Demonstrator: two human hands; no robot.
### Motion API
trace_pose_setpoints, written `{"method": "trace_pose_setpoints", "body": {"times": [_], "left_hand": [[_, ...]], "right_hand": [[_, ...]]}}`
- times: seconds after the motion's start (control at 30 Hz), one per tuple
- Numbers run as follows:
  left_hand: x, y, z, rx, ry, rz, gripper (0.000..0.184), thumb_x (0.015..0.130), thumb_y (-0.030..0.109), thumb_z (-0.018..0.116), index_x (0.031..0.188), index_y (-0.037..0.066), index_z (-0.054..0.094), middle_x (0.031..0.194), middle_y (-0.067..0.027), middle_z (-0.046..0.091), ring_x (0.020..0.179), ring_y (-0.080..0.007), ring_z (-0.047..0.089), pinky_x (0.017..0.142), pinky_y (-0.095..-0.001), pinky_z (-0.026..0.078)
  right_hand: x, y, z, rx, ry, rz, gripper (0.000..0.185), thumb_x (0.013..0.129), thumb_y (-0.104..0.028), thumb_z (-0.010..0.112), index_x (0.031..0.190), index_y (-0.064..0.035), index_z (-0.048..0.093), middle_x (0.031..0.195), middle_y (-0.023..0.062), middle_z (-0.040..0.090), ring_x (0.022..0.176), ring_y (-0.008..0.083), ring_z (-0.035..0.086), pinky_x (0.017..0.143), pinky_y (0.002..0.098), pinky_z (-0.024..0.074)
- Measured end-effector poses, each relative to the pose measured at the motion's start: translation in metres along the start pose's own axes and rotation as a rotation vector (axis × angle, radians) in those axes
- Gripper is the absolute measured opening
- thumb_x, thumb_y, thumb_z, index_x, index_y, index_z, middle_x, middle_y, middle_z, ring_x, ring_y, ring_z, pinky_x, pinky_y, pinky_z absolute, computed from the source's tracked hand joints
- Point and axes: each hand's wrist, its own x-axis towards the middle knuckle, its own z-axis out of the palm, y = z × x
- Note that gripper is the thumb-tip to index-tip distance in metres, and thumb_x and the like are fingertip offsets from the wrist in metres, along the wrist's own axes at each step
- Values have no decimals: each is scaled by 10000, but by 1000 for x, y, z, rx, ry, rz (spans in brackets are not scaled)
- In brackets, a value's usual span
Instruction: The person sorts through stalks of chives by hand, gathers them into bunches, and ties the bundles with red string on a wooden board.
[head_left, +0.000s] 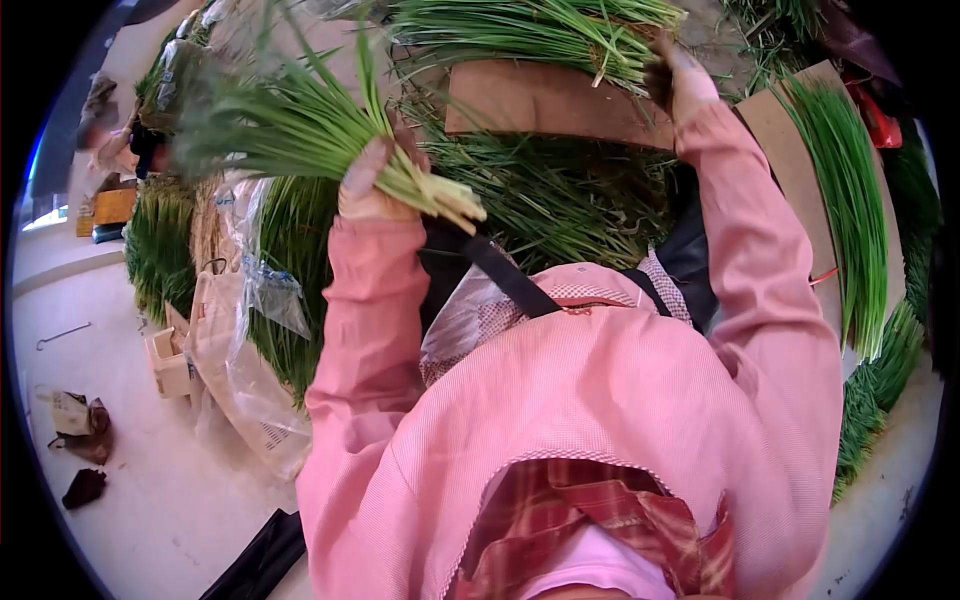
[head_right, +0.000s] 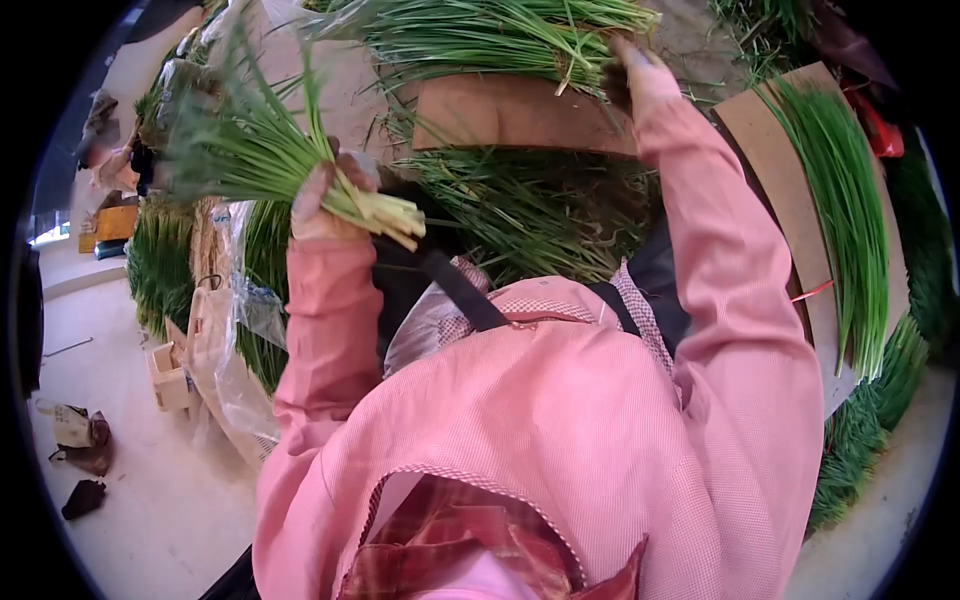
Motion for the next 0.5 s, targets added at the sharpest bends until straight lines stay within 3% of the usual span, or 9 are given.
{"method": "trace_pose_setpoints", "body": {"times": [0.03,0.13,0.17,0.23,0.27,0.3,0.4,0.47,0.5], "left_hand": [[10,1,0,71,-26,15,352,719,92,618,1047,42,500,816,-68,552,690,-177,532,624,-327,458],[35,-12,7,-35,-92,-279,385,717,63,601,1081,50,474,810,-84,551,707,-207,551,632,-344,471],[41,-30,12,15,4,-184,438,688,9,618,1094,75,466,828,-86,555,724,-221,560,647,-355,476],[57,-57,-3,-66,-134,-340,473,657,-28,640,1083,99,478,853,-84,560,745,-229,566,652,-361,486],[53,-69,-1,24,-159,-285,466,649,-16,654,1069,96,487,849,-83,562,734,-231,569,637,-357,491],[42,-76,15,101,-157,-284,468,638,-3,668,1061,92,492,835,-81,564,715,-232,569,622,-352,494],[34,-102,34,551,-265,-242,399,650,54,676,1019,61,522,826,-70,581,719,-205,568,633,-330,491],[34,-133,18,620,-337,-198,377,645,50,680,996,42,543,886,-58,591,794,-174,564,693,-317,480],[24,-144,16,386,-285,-255,435,603,18,701,1007,41,540,916,-50,589,820,-169,561,710,-316,477]], "right_hand": [[-12,8,-6,-122,8,-10,180,787,-279,591,833,-106,572,611,-12,523,502,92,476,401,212,356],[-59,28,-11,-432,-460,57,273,787,-313,581,950,-95,575,673,-1,548,559,89,500,460,205,383],[-70,31,-3,-487,-536,131,299,786,-324,579,975,-91,571,702,4,554,580,87,501,479,205,388],[-80,31,8,-350,-640,191,337,783,-321,585,1009,-74,545,758,18,557,611,87,499,524,203,392],[-76,25,9,-398,-738,246,452,767,-313,607,1116,-53,485,856,37,553,735,112,514,649,233,421],[-73,26,10,-392,-730,246,452,767,-313,607,1116,-53,485,856,37,553,735,112,514,649,233,421],[-72,24,28,-307,-998,84,617,729,-303,645,1226,-41,392,1083,79,513,1021,143,449,874,281,351],[-69,23,37,-272,-1053,84,641,677,-244,682,1219,-40,407,1174,97,486,1098,167,436,917,303,343],[-68,18,39,-281,-1051,71,641,677,-244,682,1219,-40,407,1174,97,486,1098,167,436,917,303,343]]}}
